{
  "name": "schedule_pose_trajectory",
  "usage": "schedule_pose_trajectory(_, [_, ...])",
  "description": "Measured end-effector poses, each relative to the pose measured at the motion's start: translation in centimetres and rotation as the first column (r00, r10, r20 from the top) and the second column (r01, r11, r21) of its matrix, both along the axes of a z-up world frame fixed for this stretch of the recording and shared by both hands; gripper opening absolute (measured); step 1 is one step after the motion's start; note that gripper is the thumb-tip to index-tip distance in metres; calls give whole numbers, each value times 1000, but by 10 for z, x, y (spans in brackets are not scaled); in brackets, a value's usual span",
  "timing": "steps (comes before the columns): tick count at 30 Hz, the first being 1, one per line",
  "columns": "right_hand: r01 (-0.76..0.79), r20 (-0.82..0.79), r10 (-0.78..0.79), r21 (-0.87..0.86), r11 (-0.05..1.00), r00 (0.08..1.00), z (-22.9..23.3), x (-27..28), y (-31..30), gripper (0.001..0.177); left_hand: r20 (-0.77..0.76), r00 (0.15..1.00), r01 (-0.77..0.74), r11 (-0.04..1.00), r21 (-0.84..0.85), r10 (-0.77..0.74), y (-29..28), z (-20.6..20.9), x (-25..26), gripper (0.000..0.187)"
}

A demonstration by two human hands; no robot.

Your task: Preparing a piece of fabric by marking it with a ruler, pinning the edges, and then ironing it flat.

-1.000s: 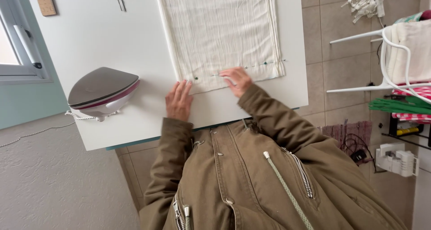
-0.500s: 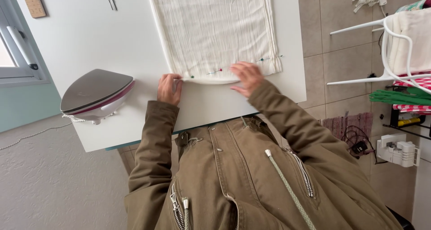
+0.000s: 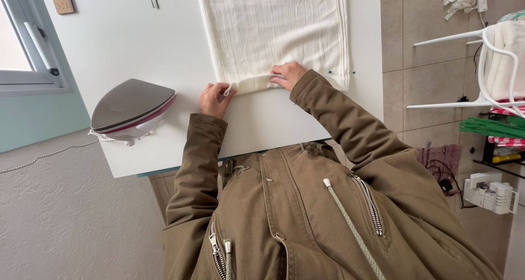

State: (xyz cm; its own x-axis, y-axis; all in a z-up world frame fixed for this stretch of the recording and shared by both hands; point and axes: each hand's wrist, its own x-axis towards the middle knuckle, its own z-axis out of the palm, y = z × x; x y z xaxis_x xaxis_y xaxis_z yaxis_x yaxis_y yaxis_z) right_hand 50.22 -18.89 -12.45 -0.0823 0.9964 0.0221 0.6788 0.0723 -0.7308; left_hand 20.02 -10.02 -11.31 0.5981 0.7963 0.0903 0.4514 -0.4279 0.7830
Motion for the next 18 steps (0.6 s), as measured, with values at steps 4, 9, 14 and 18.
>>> schedule_pose_trajectory(4, [34, 12, -32, -199, 979, 999, 5, 0, 4, 23, -182, 979, -112, 989, -92, 94, 2, 0, 5, 25])
schedule_pose_trajectory(9, [86, 99, -64, -245, 966, 993, 23, -2, 17, 29, -175, 976, -141, 988, -63, 128, -2, 31, 19, 24])
schedule_pose_trajectory(14, [104, 197, -19, -434, 895, 980, 41, -6, 21, 30, -327, 943, 195, 894, 404, -58, -62, 26, 38, 54])
schedule_pose_trajectory(18, [81, 221, 20, -438, 895, 975, 37, -5, 17, 35, -503, 847, 367, 875, 317, -173, -76, 32, 57, 78])
